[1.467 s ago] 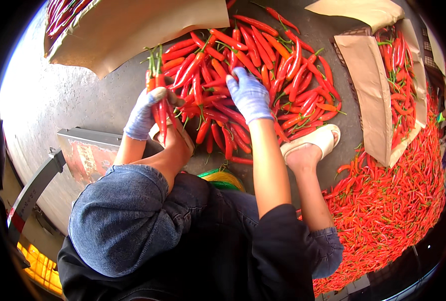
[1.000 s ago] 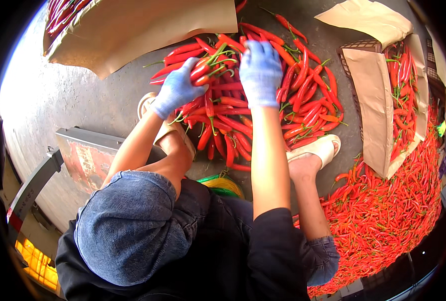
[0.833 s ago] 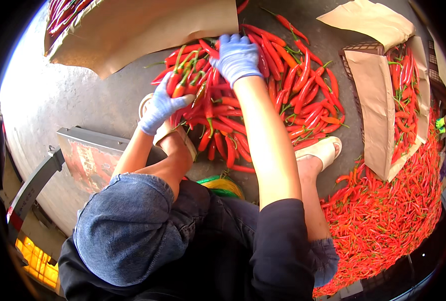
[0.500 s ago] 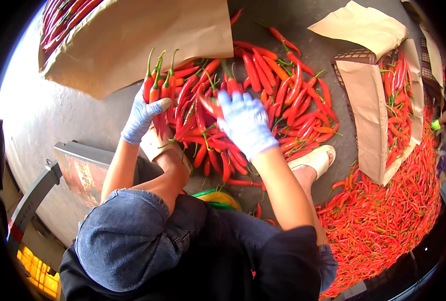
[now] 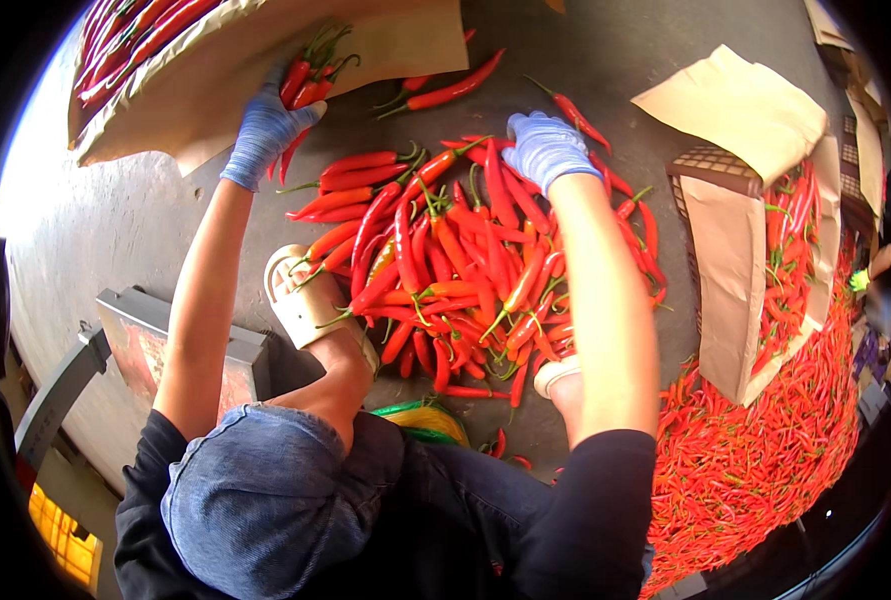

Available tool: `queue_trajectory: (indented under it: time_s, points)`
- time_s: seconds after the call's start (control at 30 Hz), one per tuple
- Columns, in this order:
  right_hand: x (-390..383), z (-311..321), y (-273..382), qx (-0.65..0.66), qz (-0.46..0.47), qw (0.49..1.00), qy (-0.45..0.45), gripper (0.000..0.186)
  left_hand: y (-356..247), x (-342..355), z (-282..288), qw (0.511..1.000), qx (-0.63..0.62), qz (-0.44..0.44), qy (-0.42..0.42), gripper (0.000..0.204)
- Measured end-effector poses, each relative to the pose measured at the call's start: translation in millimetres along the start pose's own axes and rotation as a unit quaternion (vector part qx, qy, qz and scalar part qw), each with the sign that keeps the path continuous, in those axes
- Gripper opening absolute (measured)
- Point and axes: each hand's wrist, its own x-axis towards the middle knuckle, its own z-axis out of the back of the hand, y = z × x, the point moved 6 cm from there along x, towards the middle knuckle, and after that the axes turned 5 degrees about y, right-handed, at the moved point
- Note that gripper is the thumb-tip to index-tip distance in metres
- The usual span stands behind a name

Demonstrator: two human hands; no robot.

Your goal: The person sits on the floor and sorts red chili peppers from a large pile into a cardboard box. They pick up handfuls of peppers, arrange them neatly in the box, and occasionally adjust the pile on the floor.

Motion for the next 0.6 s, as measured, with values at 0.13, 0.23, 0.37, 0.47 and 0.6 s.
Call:
queue_trajectory:
  time_s: [0.13,0.23,0.37,0.47,0.6]
  points:
    - [-4.2,26.9,47.5,-0.038,0.086,0.992,-0.079,0.042,22.3,-4.2,-5.1,0.998,-0.067,-0.004,0.003,0.081]
    - [7.0,52.2,91.3,-0.035,0.143,0.980,-0.134,0.057,26.9,-2.1,-18.1,0.995,-0.089,0.025,0.037,0.084]
    - [35.5,50.8,98.6,-0.079,0.081,0.981,-0.159,0.059,21.3,-6.5,-24.5,0.991,-0.115,0.052,0.038,0.086]
    - [40.8,53.2,94.7,-0.058,0.033,0.984,-0.166,0.068,32.8,-15.9,-35.5,0.969,-0.208,0.095,0.097,0.084]
    - [45.2,64.1,85.7,-0.094,-0.006,0.969,-0.229,0.071,25.0,-36.3,-55.7,0.933,-0.328,0.101,0.108,0.064]
